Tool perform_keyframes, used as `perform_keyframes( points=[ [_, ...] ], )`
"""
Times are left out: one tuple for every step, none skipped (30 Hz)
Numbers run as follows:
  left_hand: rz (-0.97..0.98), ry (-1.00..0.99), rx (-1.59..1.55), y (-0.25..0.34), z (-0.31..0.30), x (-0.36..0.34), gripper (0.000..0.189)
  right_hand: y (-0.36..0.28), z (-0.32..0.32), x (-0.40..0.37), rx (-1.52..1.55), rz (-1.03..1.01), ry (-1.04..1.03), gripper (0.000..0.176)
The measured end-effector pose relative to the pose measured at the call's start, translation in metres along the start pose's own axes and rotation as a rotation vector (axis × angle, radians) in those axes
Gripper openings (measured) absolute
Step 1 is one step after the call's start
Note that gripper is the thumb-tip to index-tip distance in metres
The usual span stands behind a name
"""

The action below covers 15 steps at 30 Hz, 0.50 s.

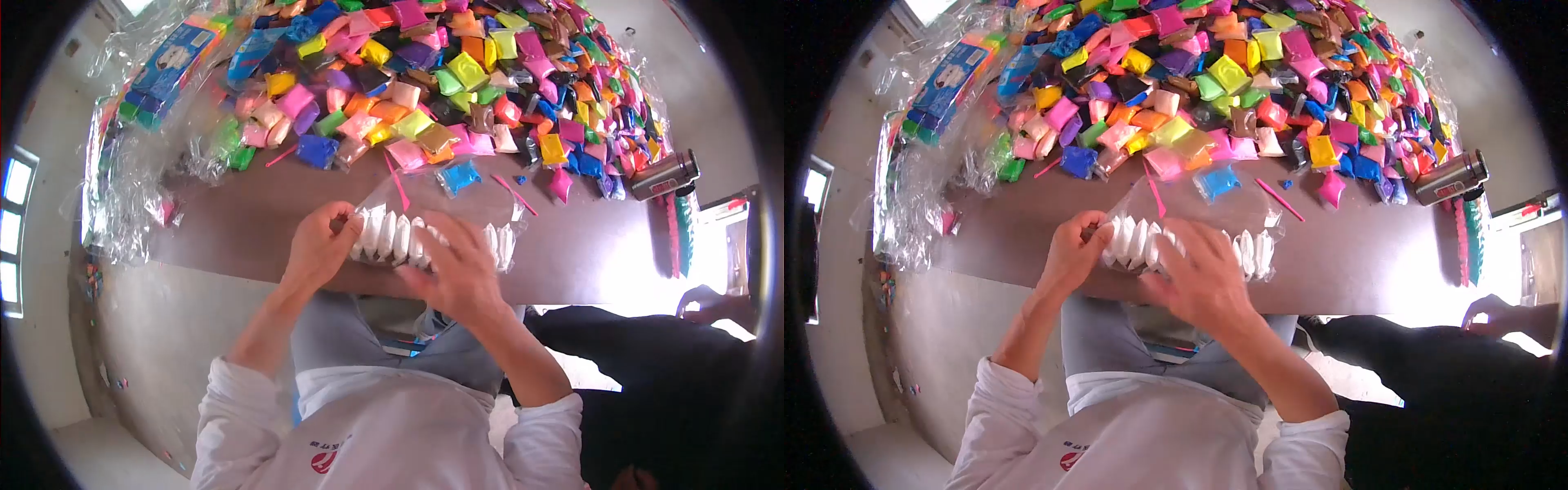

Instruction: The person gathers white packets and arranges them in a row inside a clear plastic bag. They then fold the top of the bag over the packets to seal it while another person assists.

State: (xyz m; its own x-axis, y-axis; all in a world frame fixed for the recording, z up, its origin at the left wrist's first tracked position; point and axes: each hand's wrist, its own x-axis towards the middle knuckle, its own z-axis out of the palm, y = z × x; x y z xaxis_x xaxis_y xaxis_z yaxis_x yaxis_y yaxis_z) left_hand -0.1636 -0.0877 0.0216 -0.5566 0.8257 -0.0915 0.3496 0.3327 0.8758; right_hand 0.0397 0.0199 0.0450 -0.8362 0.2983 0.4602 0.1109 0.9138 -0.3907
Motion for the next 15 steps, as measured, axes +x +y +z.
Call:
perform_keyframes(
  points=[
    [0.001,-0.006,0.002,0.0,0.001,0.0,0.027,0.006,-0.005,-0.011,-0.088,0.05,0.175,0.057],
    [0.012,-0.004,0.036,0.0,0.002,-0.001,0.028,0.013,-0.011,-0.02,-0.175,0.098,0.349,0.057],
    [0.023,0.001,0.069,0.0,0.002,-0.001,0.028,0.02,-0.021,-0.022,-0.285,0.191,0.39,0.057],
    [0.02,0.0,0.071,-0.001,0.004,-0.002,0.028,0.026,-0.03,-0.02,-0.392,0.285,0.43,0.058],
    [0.097,0.046,0.142,-0.002,0.006,-0.002,0.029,0.033,-0.035,-0.019,-0.39,0.289,0.431,0.058],
    [0.177,0.091,0.212,-0.001,0.007,-0.002,0.03,0.039,-0.039,-0.016,-0.412,0.365,0.398,0.061],
    [0.177,0.088,0.215,0.0,0.009,-0.001,0.03,0.045,-0.042,-0.015,-0.433,0.442,0.363,0.063],
    [0.19,0.097,0.184,0.001,0.01,0.0,0.028,0.051,-0.043,-0.017,-0.432,0.445,0.363,0.063],
    [0.204,0.108,0.152,0.003,0.01,0.001,0.026,0.057,-0.041,-0.019,-0.299,0.517,0.322,0.062],
    [0.204,0.109,0.154,0.003,0.009,0.004,0.026,0.065,-0.039,-0.02,-0.165,0.585,0.281,0.062],
    [0.204,0.1,0.168,0.003,0.008,0.005,0.024,0.076,-0.038,-0.022,-0.16,0.586,0.282,0.062],
    [0.205,0.09,0.182,0.003,0.007,0.007,0.022,0.089,-0.039,-0.025,-0.034,0.716,0.18,0.053],
    [0.205,0.092,0.186,0.003,0.006,0.009,0.022,0.098,-0.038,-0.028,0.093,0.841,0.076,0.046],
    [0.258,0.1,0.147,0.001,0.006,0.011,0.021,0.104,-0.035,-0.033,0.096,0.84,0.076,0.046],
    [0.311,0.108,0.109,0.0,0.005,0.013,0.021,0.106,-0.033,-0.034,0.262,0.899,0.156,0.036]
  ],
)
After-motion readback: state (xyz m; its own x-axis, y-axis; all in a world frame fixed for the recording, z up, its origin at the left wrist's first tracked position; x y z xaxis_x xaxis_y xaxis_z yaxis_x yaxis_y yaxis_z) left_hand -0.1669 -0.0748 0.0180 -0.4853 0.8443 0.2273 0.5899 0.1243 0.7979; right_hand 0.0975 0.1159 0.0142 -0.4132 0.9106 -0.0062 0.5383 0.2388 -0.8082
